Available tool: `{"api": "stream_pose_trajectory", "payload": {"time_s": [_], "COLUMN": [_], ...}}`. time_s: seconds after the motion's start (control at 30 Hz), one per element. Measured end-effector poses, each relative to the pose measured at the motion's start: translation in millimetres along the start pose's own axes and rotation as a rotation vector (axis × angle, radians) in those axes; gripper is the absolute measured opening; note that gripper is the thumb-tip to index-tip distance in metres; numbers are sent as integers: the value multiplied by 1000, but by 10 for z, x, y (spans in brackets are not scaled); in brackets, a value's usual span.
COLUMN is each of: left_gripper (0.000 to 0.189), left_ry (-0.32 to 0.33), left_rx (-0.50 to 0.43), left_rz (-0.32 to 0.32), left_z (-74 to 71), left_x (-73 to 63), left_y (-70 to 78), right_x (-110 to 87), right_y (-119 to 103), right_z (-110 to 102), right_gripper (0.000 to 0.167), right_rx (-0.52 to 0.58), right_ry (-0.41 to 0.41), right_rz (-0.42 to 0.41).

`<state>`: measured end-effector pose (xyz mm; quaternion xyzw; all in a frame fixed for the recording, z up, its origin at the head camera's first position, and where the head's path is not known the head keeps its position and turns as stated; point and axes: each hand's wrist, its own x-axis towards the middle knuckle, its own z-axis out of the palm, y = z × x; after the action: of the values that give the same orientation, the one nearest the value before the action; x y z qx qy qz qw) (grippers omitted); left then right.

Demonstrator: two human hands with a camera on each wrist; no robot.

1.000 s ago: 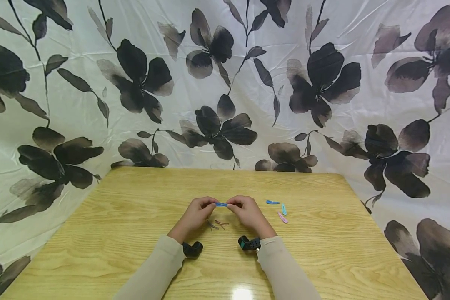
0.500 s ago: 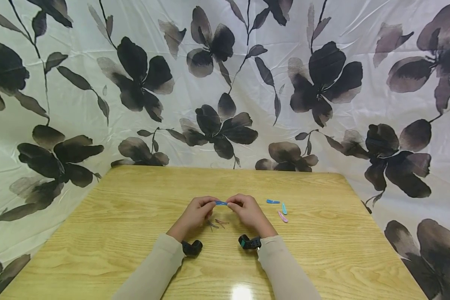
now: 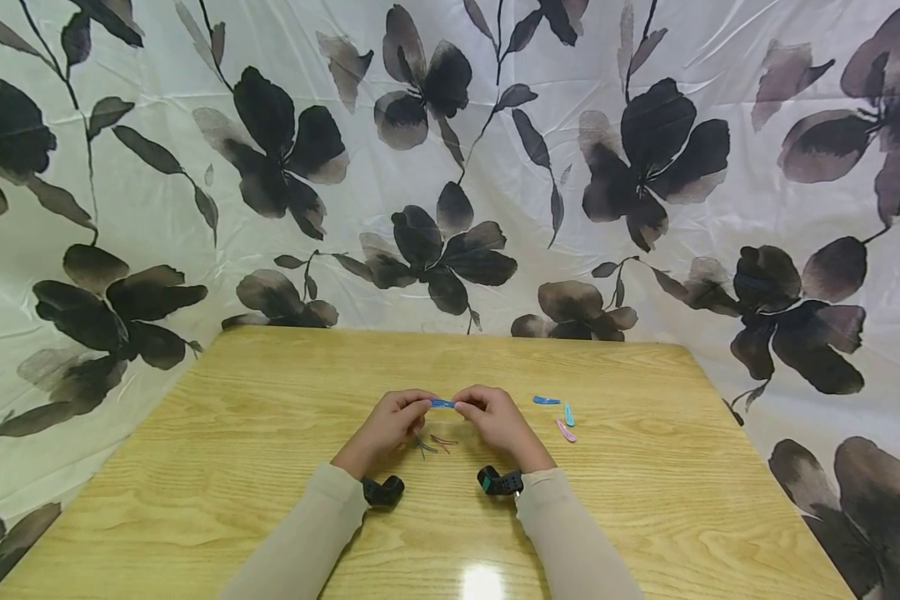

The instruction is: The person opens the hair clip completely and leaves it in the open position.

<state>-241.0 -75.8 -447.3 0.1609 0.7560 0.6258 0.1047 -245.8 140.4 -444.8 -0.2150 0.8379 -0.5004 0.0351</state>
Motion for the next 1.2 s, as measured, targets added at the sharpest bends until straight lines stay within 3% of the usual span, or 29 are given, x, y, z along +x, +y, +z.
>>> {"api": "stream_pose_trajectory", "payload": {"time_s": [0.07,0.2,0.3,0.47,0.77,1.0,1.2], "left_gripper": [28,28,28,28,29,28,29], "left_ry": [-6,-4,-3,-6,-20,-27,-72], "left_rx": [-8,0,6,1,-9,-26,-83], "left_rz": [9,35,40,31,56,49,71], "left_z": [2,1,-5,-5,-19,-27,-25], "left_x": [-38,10,67,61,59,66,59], "left_y": [63,-35,-141,-133,-142,-142,-133], "right_x": [-49,-112,-58,32,25,22,25], "right_y": [-117,-278,-141,111,107,94,109], "right_z": [-22,-50,-29,6,-11,-14,-8], "right_gripper": [21,21,21,20,20,21,21], "right_rx": [3,16,34,72,105,118,124], "right_ry": [-11,-25,-33,-44,-62,-69,-74], "right_rz": [-10,-26,-22,-32,-73,-44,-40]}}
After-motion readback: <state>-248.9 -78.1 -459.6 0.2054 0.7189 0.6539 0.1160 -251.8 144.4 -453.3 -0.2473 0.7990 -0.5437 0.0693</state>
